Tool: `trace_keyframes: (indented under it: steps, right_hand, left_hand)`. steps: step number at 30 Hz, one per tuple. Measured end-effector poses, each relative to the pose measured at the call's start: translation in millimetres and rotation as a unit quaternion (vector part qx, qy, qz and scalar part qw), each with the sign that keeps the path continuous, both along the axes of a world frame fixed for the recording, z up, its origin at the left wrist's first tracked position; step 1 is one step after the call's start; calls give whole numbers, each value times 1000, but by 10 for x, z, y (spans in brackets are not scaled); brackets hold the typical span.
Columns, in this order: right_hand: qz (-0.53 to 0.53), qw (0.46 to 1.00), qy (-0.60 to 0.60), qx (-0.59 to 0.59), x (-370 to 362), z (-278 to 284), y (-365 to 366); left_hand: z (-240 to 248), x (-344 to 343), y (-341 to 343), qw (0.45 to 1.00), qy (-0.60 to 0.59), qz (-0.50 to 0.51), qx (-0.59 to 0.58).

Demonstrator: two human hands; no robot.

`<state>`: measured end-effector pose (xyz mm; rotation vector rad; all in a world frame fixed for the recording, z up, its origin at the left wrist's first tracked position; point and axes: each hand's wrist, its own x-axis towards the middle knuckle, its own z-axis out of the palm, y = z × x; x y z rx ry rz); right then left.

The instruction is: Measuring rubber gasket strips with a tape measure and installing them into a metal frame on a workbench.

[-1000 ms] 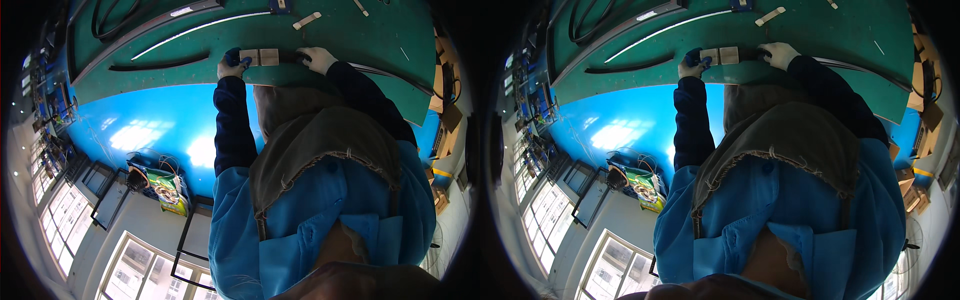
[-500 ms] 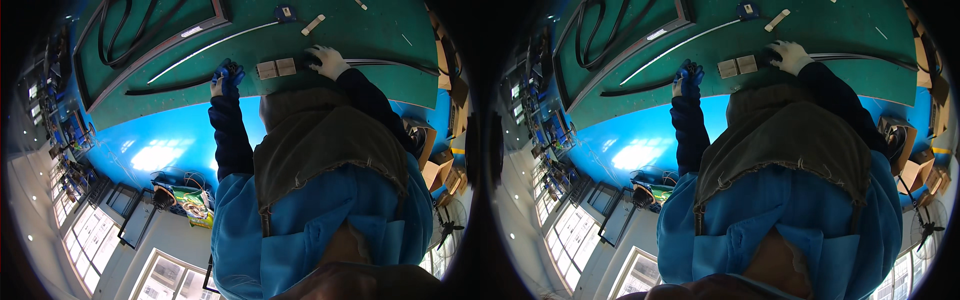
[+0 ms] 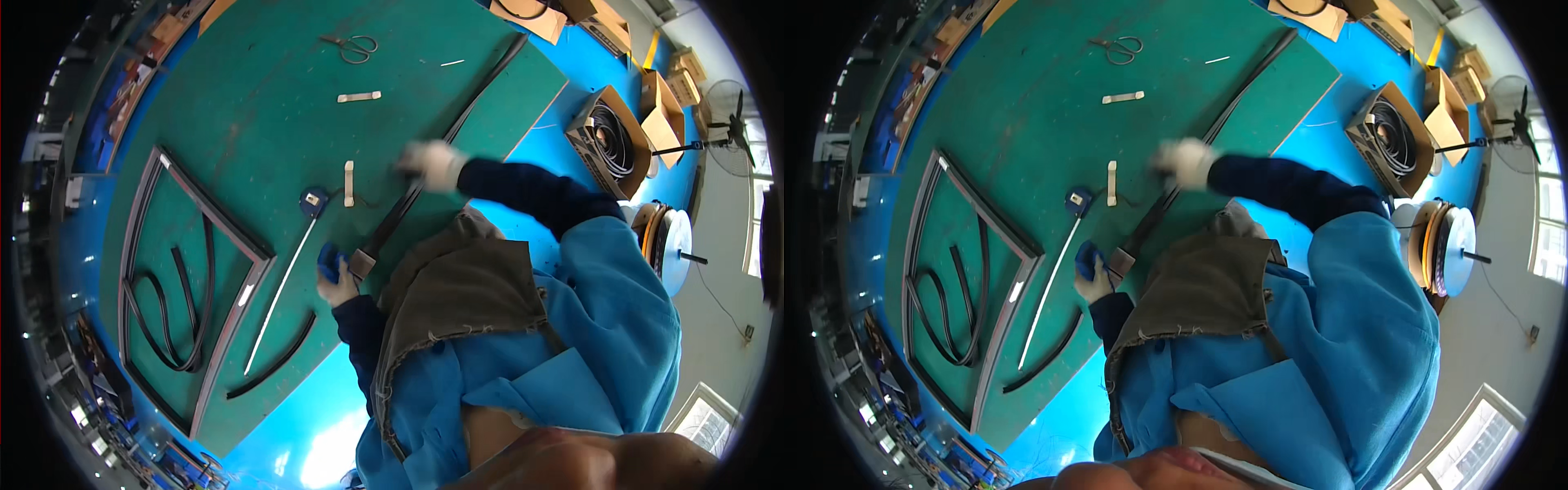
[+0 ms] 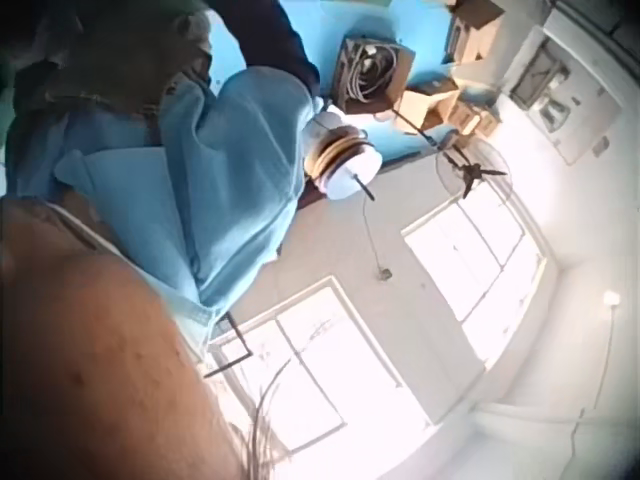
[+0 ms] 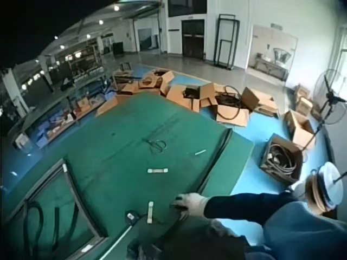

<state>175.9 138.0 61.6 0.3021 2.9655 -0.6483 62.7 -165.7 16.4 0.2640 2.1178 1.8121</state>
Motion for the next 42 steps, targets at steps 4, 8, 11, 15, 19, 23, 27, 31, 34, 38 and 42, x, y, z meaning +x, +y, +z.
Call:
trace_keyframes:
  steps: [4,8,11,15,19,23,27,31,34,38,42]
  right_hand:
    - [-459,790,398,87,274,349,2015]
    - [-456,827,290,155,233,256,2142]
    - [-266,960,87,14,152,-141,1455]
    - [48,986,-96,130,57,-516,391]
    - [143,986,-24,85,33,-726,10]
    - [164,983,-79,36,17,-713,-25]
    - [169,980,-97,-39,23,-569,-61]
    - [155,981,-102,-55,12,-501,-56]
    - [152,983,-86,-60,46,-492,-78]
    - [161,982,-95,-42,-6,-547,-105]
    - [184,979,-75,-49,-85,-492,-181]
  left_hand:
    - [198,-68,-53,953,209,-67,-208]
    - [-98,48,-305,944,114,-81,-299]
    - [-185,102,-387,950,164,-107,-241]
    - [-150,75,-344,928,170,-112,-313]
    - [-220,24,-365,918,158,-112,-345]
    - [-312,5,-433,883,211,-115,-402]
    - [-306,-4,-438,867,244,-145,-410]
    - [-82,-37,-282,867,211,-173,-417]
    - [-133,-39,-331,871,211,-178,-406]
    - [-148,-30,-322,873,224,-178,-396]
    - [-222,-12,-467,844,228,-166,-457]
